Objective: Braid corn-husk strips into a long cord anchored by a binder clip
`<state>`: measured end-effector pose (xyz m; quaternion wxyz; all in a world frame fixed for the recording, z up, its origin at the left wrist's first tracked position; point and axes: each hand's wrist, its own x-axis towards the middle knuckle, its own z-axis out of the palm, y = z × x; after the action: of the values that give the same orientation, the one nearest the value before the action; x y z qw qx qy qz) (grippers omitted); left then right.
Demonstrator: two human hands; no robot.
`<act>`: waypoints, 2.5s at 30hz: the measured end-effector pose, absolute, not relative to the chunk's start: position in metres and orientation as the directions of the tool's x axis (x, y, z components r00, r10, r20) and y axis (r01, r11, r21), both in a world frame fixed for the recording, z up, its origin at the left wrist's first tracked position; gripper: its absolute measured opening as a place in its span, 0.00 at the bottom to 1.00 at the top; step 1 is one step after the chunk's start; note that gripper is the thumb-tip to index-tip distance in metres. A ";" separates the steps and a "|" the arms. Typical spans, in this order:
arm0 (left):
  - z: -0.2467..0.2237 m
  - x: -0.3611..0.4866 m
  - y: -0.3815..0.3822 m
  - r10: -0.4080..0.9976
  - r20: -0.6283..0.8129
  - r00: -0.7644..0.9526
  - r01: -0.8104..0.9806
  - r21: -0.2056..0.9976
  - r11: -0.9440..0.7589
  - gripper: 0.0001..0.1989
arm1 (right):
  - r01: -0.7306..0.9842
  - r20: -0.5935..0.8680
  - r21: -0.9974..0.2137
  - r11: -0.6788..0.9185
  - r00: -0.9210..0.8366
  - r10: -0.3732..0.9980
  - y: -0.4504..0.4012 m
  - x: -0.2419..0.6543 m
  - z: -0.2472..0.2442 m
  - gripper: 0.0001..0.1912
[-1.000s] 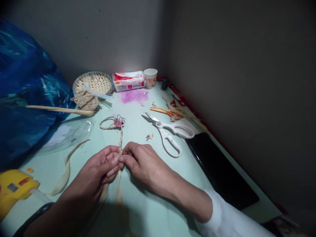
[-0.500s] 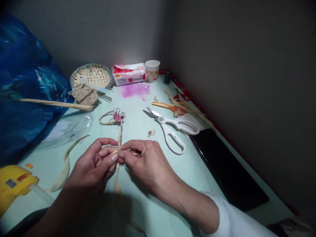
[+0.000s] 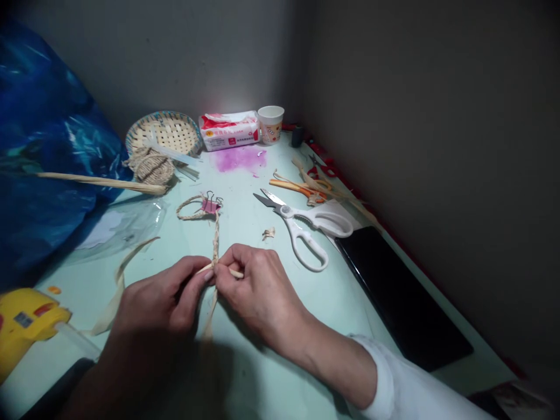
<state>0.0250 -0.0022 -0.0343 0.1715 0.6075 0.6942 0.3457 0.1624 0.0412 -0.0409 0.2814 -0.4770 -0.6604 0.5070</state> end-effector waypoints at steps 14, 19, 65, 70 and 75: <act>-0.032 0.037 -0.026 0.987 0.076 -0.144 0.863 0.498 0.088 0.13 | 0.190 -0.099 -0.982 -0.011 -0.463 0.881 0.041 0.165 -0.043 0.10; -0.049 0.054 -0.030 0.960 0.271 0.066 0.996 -0.081 -0.045 0.11 | -0.004 -0.212 -0.969 -0.248 -0.502 0.838 0.043 0.163 -0.042 0.06; -0.026 0.026 0.025 0.800 -0.545 -0.252 -0.126 0.838 0.531 0.10 | 0.603 -0.184 -0.794 0.073 -0.353 0.917 0.050 0.161 -0.033 0.07; -0.025 0.026 0.024 0.819 -0.526 -0.232 -0.105 0.850 0.516 0.11 | 0.616 -0.156 -0.782 0.096 -0.343 0.926 0.054 0.160 -0.033 0.05; -0.030 0.026 0.024 0.836 -0.498 -0.232 -0.121 0.867 0.483 0.14 | 0.607 -0.168 -0.783 0.137 -0.418 0.893 0.058 0.164 -0.033 0.10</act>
<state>0.0264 0.0236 -0.0295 0.5567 0.2719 0.6569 0.4297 0.1640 0.0582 -0.0330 0.1732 -0.5109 -0.7337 0.4130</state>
